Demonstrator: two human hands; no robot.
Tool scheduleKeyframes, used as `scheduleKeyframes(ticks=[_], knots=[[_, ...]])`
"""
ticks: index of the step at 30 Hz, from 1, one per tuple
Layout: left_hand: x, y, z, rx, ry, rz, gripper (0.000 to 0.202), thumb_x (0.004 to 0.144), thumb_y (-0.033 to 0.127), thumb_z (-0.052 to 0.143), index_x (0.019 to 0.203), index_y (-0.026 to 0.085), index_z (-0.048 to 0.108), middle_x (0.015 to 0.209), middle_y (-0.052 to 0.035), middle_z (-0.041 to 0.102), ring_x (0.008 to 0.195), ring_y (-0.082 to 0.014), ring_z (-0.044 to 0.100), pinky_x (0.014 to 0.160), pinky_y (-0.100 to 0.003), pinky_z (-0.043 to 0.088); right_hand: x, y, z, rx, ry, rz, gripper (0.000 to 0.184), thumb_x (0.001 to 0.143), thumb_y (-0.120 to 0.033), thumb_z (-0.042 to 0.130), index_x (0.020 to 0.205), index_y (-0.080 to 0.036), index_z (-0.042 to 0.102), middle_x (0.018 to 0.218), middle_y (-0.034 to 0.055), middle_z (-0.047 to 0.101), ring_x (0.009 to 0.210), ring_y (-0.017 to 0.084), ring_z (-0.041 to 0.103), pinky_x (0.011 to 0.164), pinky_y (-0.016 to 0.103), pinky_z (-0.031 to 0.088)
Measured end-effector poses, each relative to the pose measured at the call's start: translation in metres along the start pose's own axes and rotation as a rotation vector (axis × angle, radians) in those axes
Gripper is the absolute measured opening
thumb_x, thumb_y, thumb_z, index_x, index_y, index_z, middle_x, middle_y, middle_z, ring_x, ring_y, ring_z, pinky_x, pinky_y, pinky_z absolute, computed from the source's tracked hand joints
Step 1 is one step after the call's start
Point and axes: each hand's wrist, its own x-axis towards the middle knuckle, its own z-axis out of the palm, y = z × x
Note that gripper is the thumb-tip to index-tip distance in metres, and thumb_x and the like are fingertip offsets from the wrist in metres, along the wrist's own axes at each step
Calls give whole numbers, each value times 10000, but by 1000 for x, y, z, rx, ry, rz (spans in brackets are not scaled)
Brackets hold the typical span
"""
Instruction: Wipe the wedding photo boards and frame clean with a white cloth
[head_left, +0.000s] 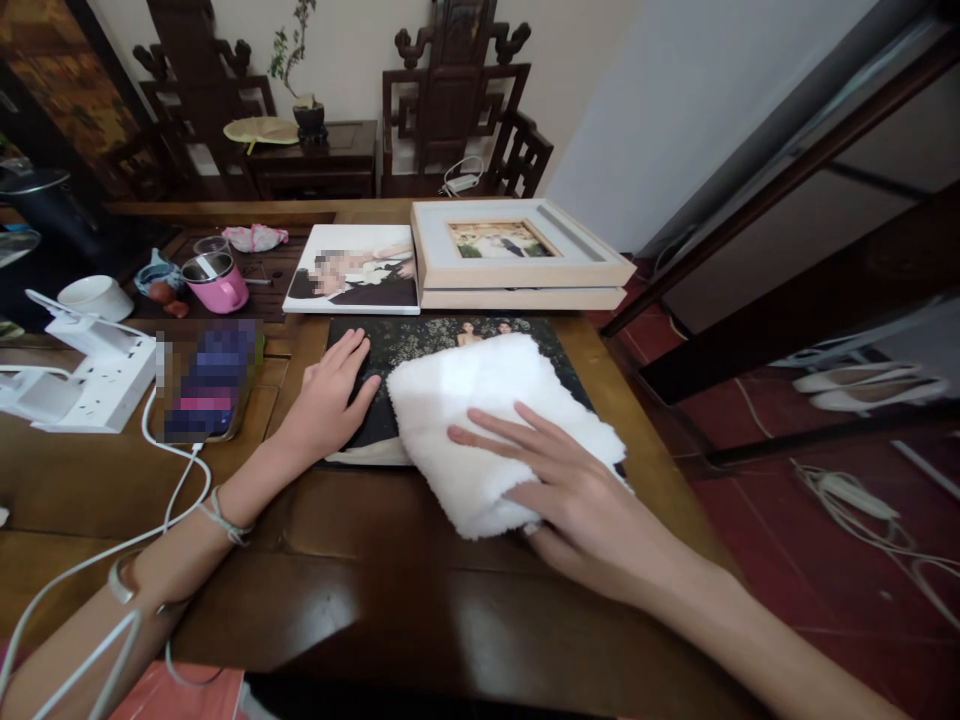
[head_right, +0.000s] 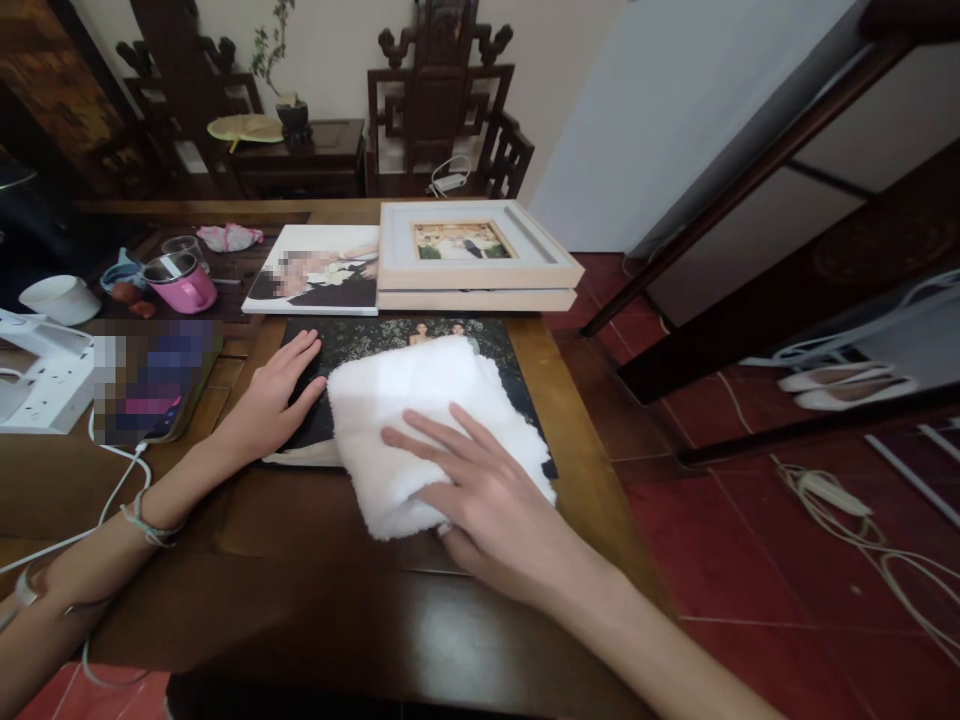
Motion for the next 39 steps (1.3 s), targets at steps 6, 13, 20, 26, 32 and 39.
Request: scheduleKeyframes(ticks=[6,13,20,26,32,39], knots=[[-4,1,0,-9,-2,2,497,985,321,405,1451,150,409,1567,-167,352,1470,-277,284,1151,-529,290,12,18,-1,-56,38,0,369,610,23,442,811,-207,649,1411,106,566,1380,305,427,1095,644,363],[-3,2,-2,-1,1,1,501,981,313,410,1443,121,415,1562,-182,354,1468,-279,288,1146,-533,293,9,13,5,-101,66,9,329,645,34,435,795,-190,625,1437,131,540,1419,310,364,1110,652,336],[3,2,-3,-11,-11,-14,507,981,320,393,1444,112,409,1566,-179,347,1473,-273,276,1144,-539,294,-3,-22,9,-43,88,-49,267,618,28,453,684,-188,595,1461,135,513,1436,337,321,1126,648,312],[1,2,-2,2,-8,-16,516,977,312,396,1440,86,409,1563,-186,348,1474,-275,274,1149,-539,286,5,-4,-5,-18,2,-47,315,619,23,424,716,-197,628,1424,107,553,1394,307,405,1110,634,353],[-9,2,-5,12,-4,-13,516,975,322,402,1435,90,415,1559,-183,358,1469,-270,286,1146,-536,297,21,40,-6,-100,47,31,375,650,0,438,869,-193,673,1395,138,576,1352,331,460,1069,645,393],[-8,1,-1,13,-2,-4,508,977,324,398,1440,115,410,1559,-181,359,1470,-276,284,1142,-545,292,24,41,3,-189,95,108,337,689,-13,453,903,-160,668,1396,183,566,1367,378,423,1067,677,369]])
